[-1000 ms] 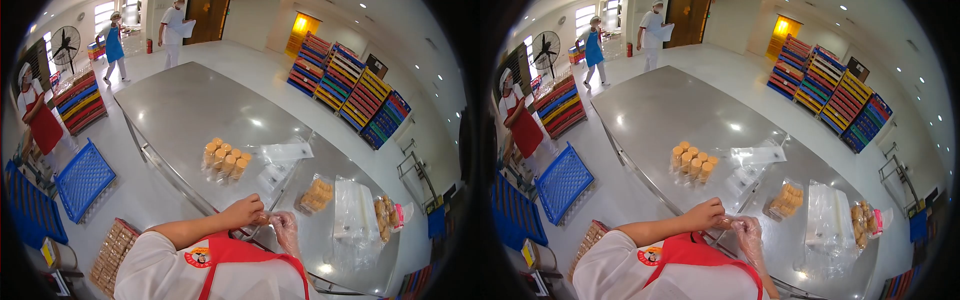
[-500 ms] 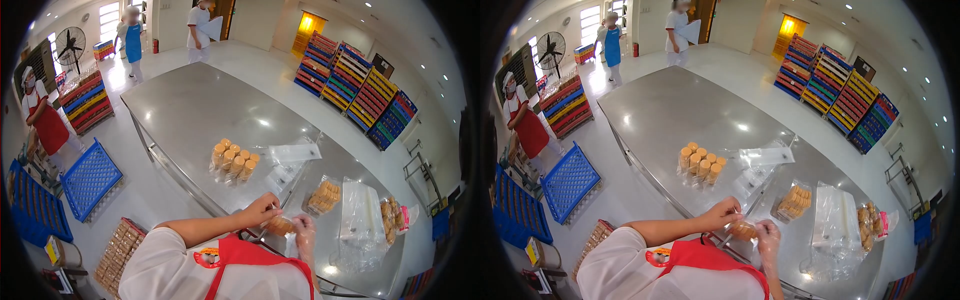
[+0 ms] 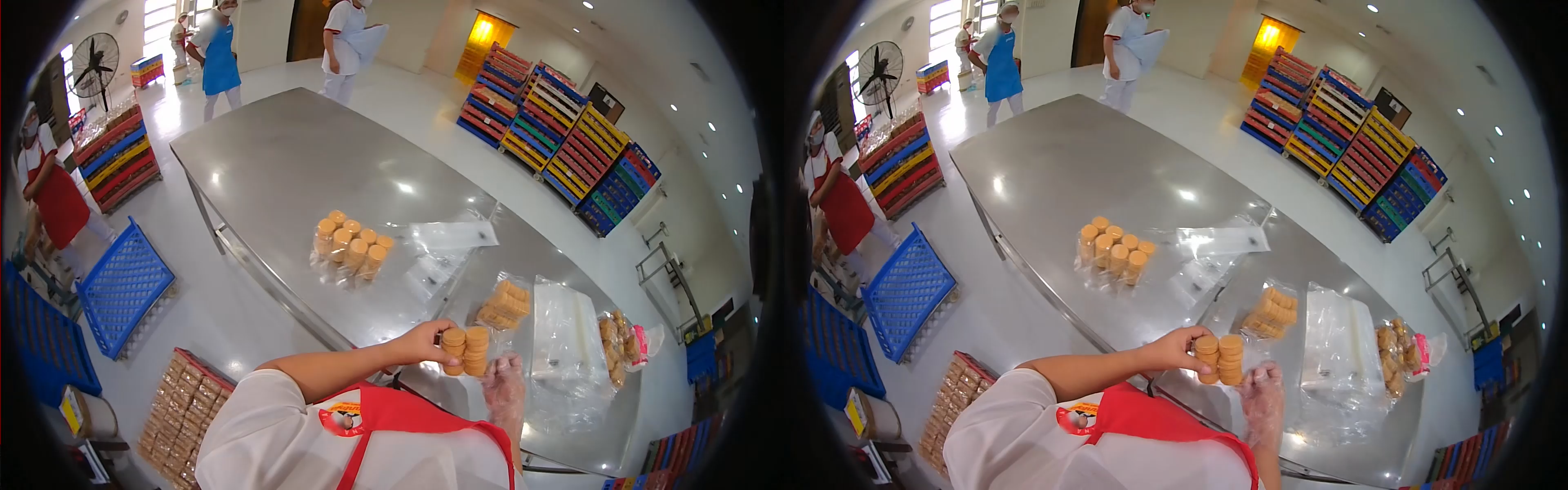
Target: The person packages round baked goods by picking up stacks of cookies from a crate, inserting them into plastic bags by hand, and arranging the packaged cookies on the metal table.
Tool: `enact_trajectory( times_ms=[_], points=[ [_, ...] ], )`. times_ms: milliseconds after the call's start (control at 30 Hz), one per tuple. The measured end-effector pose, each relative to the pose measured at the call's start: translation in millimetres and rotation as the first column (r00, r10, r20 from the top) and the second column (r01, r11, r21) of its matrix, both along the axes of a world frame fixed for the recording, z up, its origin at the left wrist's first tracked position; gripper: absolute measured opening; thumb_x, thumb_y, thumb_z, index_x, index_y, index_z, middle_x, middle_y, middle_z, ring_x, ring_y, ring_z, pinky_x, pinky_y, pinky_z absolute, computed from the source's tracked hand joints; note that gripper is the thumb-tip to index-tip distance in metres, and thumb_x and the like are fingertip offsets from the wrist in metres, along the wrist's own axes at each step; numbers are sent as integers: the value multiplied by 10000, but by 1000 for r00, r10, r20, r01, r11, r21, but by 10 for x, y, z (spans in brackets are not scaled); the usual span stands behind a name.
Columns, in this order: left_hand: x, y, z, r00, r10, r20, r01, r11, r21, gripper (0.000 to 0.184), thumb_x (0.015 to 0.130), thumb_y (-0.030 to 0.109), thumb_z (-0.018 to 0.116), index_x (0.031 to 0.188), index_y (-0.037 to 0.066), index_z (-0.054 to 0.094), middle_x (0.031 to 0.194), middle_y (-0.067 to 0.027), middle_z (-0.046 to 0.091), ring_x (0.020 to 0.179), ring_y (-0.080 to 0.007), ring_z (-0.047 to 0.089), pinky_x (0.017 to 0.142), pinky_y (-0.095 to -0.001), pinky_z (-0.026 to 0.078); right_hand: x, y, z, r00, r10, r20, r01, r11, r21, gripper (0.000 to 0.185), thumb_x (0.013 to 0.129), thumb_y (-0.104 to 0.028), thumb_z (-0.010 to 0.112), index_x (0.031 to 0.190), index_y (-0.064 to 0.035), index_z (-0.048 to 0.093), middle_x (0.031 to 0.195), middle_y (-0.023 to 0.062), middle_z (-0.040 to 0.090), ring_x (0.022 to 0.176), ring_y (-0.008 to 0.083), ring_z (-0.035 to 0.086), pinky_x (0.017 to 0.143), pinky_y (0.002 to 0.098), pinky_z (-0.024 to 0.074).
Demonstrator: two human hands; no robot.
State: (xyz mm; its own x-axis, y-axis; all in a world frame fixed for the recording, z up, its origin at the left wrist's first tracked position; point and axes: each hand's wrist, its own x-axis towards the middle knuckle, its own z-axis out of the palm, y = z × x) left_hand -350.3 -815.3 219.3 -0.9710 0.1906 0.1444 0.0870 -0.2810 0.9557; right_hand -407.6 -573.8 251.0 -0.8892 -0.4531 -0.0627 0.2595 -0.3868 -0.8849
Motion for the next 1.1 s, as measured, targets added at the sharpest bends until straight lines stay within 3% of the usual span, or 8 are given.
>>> enact_trajectory(
  times_ms=[67, 267, 400, 467, 600, 667, 800, 1100],
  points=[
    [-37, 154, 135, 999, 24, -22, -23, 998, 62, 563, 750, 88, 823, 1222, 47, 518, 1155, -59, 602, 1096, -164, 576, 945, -321, 479, -77, 237, -16, 981, -17, -192, 65, 968, 244, 316, 844, -202, 753, 1054, -103, 540, 906, 37, 603, 781, 156, 585, 622, 319, 496],
    [-104, 781, 632, 993, -19, -114, -4, 982, -190, 502, 782, -4, 717, 1213, 79, 474, 1126, -45, 553, 1077, -137, 545, 938, -306, 459, 42, 664, 516, 990, 10, -142, 14, 986, 167, 359, 756, -200, 823, 1013, -86, 601, 1167, 91, 602, 948, 195, 611, 715, 330, 528],
    [-251, 1284, 525, 999, -37, -24, 36, 999, -33, 517, 800, -12, 729, 1215, 116, 449, 1163, -21, 508, 1152, -116, 498, 938, -287, 462, -96, 1053, 505, 994, 14, -112, -10, 999, 40, 326, 777, -193, 811, 984, -36, 614, 1144, 137, 622, 1013, 243, 618, 787, 366, 561],
    [-343, 1413, 640, 990, 59, -131, -67, 996, -54, 519, 780, -29, 746, 1190, 118, 465, 1162, -26, 510, 1131, -117, 495, 961, -297, 437, -302, 1299, 461, 986, -8, -165, 23, 996, 90, 322, 782, -191, 808, 979, -26, 615, 1138, 142, 626, 1018, 244, 615, 790, 368, 561],
    [-453, 1578, 1155, 867, 150, -474, -263, 948, -181, 536, 742, -82, 712, 1173, 108, 457, 1154, -57, 494, 1123, -157, 491, 972, -308, 412, -408, 1323, 1086, 905, 2, -426, -44, 995, -89, 195, 864, -141, 733, 970, -28, 614, 1184, 170, 585, 1090, 274, 598, 861, 386, 555],
    [-408, 1730, 1300, 876, 196, -441, -282, 949, -138, 546, 723, -88, 721, 1160, 109, 461, 1149, -57, 494, 1113, -164, 496, 976, -312, 403, -587, 1407, 1163, 835, 55, -548, -127, 987, -94, 157, 881, -156, 723, 950, -55, 625, 1197, 155, 564, 1154, 306, 580, 881, 408, 562],
    [-354, 1960, 1478, 887, 285, -364, -331, 941, -69, 559, 697, -101, 729, 1140, 110, 462, 1139, -51, 489, 1094, -167, 497, 975, -312, 394, -498, 1470, 1376, 907, 32, -419, -117, 977, -179, 168, 843, -187, 761, 908, -96, 636, 1187, 109, 561, 1185, 326, 571, 888, 408, 560],
    [-186, 2202, 1561, 737, 236, -634, -424, 891, -161, 552, 687, -91, 743, 1115, 95, 448, 1134, -78, 473, 1077, -196, 492, 951, -325, 404, -424, 1551, 1366, 889, 85, -450, -210, 949, -235, 215, 822, -195, 779, 914, -85, 619, 1146, 114, 585, 1171, 349, 582, 914, 414, 542]
  ],
)
